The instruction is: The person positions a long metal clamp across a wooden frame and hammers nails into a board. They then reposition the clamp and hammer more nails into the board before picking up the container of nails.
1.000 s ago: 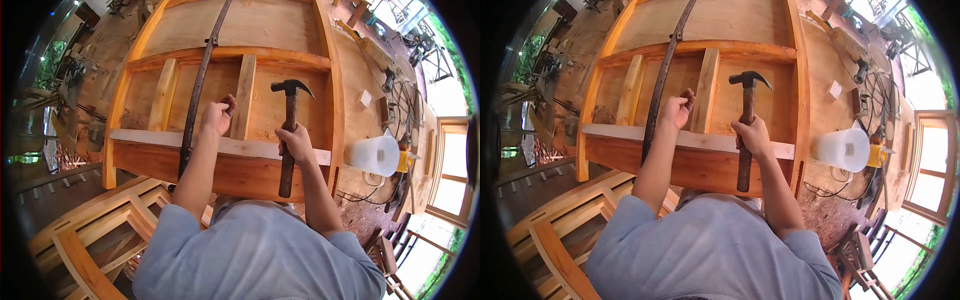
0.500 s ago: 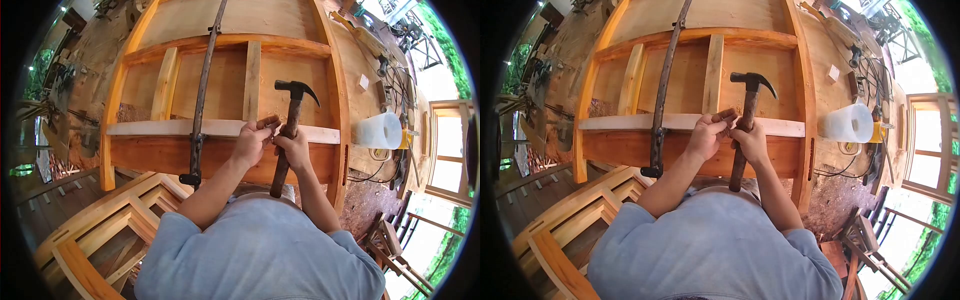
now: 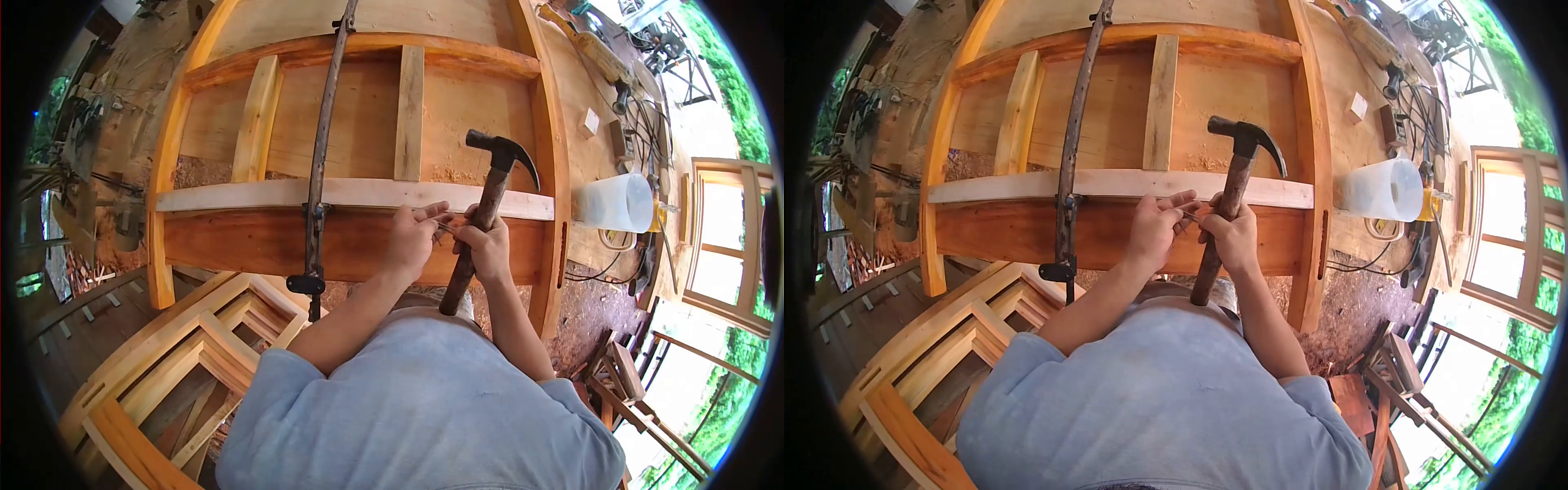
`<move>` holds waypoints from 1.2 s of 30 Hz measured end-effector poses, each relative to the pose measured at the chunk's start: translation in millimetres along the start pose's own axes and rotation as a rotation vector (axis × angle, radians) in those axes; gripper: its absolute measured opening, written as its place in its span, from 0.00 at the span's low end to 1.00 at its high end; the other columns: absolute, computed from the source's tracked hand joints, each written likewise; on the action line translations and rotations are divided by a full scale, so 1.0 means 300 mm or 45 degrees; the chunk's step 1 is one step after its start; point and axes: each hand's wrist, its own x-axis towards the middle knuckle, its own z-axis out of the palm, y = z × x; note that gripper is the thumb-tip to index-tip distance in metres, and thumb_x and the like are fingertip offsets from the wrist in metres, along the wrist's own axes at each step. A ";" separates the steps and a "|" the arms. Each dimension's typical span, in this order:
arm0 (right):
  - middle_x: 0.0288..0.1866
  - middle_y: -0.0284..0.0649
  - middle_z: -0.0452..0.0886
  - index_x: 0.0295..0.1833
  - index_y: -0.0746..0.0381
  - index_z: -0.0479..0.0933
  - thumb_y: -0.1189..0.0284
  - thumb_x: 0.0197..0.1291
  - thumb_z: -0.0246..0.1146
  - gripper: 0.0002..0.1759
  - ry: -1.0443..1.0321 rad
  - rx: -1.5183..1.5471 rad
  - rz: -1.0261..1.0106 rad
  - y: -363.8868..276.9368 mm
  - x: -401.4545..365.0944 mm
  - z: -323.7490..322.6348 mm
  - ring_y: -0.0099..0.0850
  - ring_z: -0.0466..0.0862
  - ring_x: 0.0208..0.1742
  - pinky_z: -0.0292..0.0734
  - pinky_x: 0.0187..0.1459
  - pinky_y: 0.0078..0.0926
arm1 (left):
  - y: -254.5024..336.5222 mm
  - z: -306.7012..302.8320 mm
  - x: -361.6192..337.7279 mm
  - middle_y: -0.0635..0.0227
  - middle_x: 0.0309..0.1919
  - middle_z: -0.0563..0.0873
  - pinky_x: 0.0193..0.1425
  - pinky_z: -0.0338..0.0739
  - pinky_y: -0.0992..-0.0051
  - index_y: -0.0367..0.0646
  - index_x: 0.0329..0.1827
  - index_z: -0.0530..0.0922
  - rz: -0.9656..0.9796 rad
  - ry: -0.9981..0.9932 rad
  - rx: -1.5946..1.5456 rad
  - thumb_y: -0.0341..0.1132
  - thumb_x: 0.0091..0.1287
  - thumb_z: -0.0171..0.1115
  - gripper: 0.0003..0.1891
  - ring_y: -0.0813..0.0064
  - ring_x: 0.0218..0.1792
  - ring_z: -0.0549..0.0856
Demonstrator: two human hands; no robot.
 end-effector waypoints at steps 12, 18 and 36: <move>0.28 0.39 0.80 0.50 0.66 0.71 0.82 0.54 0.63 0.17 0.055 0.007 -0.076 0.011 -0.043 0.006 0.27 0.81 0.23 0.76 0.27 0.23 | -0.062 -0.127 -0.045 0.72 0.22 0.77 0.21 0.62 0.82 0.38 0.36 0.83 -0.205 -0.117 -0.032 0.25 0.69 0.58 0.06 0.86 0.21 0.72; 0.28 0.38 0.80 0.50 0.66 0.71 0.82 0.55 0.64 0.16 0.042 -0.021 -0.024 0.027 -0.060 0.003 0.26 0.81 0.22 0.76 0.26 0.22 | -0.021 -0.093 -0.069 0.78 0.25 0.82 0.22 0.62 0.82 0.38 0.42 0.87 -0.136 -0.237 0.264 0.33 0.70 0.68 0.07 0.91 0.21 0.71; 0.26 0.29 0.72 0.44 0.66 0.74 0.72 0.60 0.67 0.12 -0.029 -0.458 -0.021 -0.195 -0.251 -0.020 0.18 0.74 0.26 0.70 0.28 0.21 | 0.133 -0.136 0.284 0.61 0.34 0.89 0.39 0.79 0.71 0.39 0.41 0.86 1.262 0.198 1.272 0.29 0.69 0.64 0.05 0.70 0.33 0.88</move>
